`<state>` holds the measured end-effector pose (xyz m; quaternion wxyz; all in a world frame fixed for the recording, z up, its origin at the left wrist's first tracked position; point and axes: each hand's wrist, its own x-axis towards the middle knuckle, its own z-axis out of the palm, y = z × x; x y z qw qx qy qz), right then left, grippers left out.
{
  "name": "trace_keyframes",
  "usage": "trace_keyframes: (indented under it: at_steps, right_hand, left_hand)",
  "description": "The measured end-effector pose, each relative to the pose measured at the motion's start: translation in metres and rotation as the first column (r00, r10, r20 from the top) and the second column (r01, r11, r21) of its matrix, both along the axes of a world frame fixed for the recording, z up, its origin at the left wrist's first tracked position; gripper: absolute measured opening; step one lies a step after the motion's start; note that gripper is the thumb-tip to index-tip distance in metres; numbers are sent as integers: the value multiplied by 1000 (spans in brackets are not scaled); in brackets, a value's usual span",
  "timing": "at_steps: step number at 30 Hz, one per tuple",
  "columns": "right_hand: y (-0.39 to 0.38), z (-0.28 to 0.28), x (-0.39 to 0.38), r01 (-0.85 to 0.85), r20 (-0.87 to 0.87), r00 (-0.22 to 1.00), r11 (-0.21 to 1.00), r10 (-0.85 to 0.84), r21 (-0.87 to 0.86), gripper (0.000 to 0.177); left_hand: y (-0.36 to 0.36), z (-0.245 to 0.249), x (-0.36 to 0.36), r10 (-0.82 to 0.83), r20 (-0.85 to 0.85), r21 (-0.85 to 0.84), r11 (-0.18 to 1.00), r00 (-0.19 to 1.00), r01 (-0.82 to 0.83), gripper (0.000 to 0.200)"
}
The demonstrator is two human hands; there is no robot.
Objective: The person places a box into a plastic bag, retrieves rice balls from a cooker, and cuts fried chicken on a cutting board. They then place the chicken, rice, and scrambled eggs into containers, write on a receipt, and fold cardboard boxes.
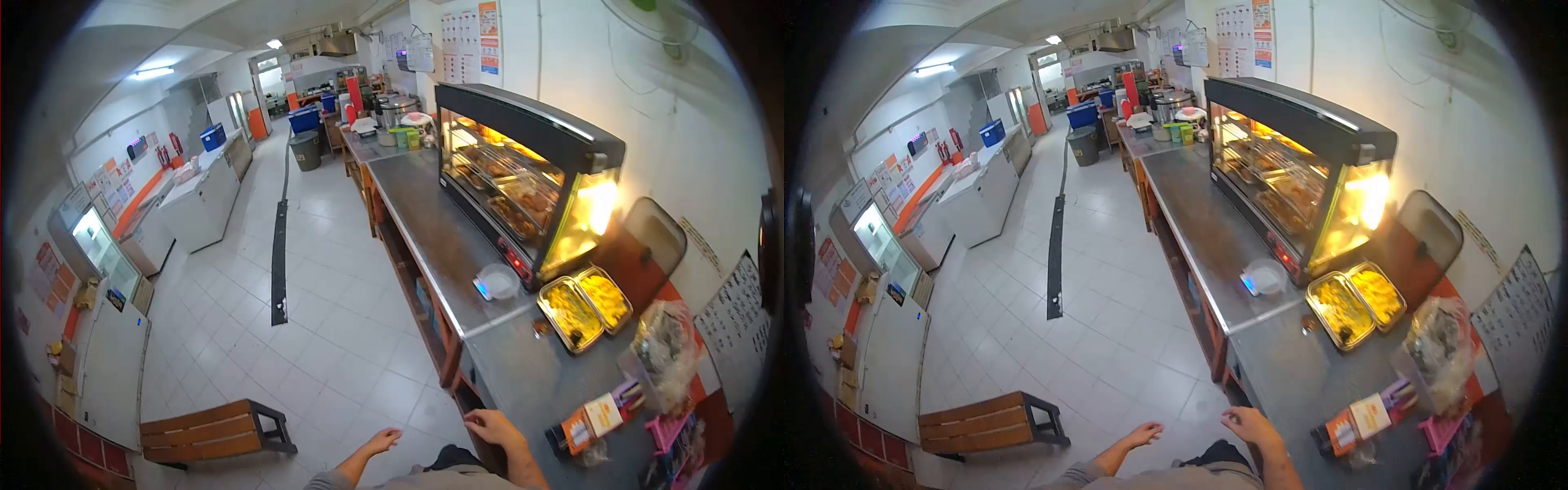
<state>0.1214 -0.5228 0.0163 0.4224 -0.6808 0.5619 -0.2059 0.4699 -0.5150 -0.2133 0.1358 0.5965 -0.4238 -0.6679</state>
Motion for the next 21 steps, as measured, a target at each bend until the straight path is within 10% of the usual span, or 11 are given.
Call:
trace_keyframes:
  at_steps: [10,21]
  right_hand:
    - [-319,-11,31,-104,-255,962,995,101,2,34]
    - [-738,40,278,-644,-218,765,719,606,-263,40]
  left_hand:
    - [-254,-51,65,182,143,-100,981,973,-169,54]
    - [-504,-44,220,327,282,-31,943,902,-332,43]
